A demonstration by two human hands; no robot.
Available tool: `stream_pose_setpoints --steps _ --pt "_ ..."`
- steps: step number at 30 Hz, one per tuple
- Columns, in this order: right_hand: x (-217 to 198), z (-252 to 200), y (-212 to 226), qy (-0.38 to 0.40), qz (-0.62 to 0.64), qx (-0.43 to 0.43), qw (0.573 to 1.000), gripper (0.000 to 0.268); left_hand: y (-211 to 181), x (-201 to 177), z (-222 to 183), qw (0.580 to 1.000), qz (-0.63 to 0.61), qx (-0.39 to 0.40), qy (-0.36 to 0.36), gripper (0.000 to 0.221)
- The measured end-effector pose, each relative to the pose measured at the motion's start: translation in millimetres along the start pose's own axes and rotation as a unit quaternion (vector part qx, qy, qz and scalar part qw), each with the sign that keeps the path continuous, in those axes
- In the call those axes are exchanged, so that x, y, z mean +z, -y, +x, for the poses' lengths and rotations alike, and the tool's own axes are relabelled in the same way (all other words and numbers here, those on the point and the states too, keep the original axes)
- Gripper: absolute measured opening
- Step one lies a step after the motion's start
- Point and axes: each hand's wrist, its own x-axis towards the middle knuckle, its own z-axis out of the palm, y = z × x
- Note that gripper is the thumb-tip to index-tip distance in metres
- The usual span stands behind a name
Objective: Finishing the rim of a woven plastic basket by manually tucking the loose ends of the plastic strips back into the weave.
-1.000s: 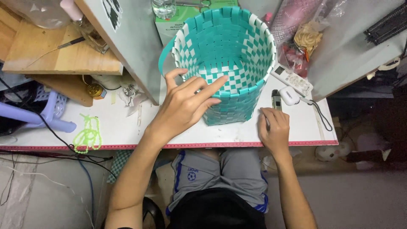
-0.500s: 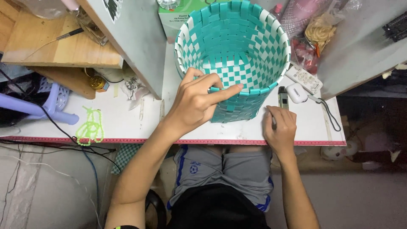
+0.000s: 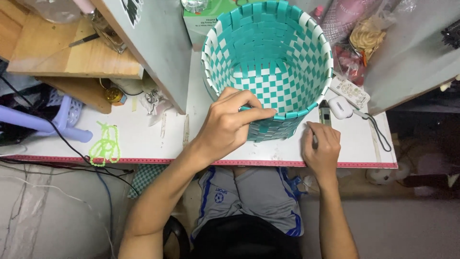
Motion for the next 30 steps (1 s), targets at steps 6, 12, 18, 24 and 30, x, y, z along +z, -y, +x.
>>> stream_pose_setpoints --steps 6,12,18,24,30 --pt "0.1 0.9 1.9 -0.001 -0.001 -0.009 1.000 0.013 -2.0 2.9 0.7 1.000 0.014 0.017 -0.021 0.042" --pt "2.9 -3.5 -3.4 -0.001 0.010 -0.008 1.000 0.014 4.4 -8.4 -14.3 0.980 0.164 0.066 -0.089 0.025" --pt "4.7 -4.6 -8.5 0.006 -0.012 -0.054 0.998 0.013 6.7 -67.8 -15.2 0.961 0.256 0.011 0.102 0.049" --pt "7.2 -6.2 -9.1 -0.001 -0.028 -0.052 0.998 0.013 22.8 -55.5 -21.0 0.981 0.181 0.063 0.032 0.017" --pt "5.1 -7.9 -7.4 0.015 -0.024 -0.046 0.999 0.014 7.5 -31.4 -17.1 0.979 0.167 0.115 -0.006 0.021"
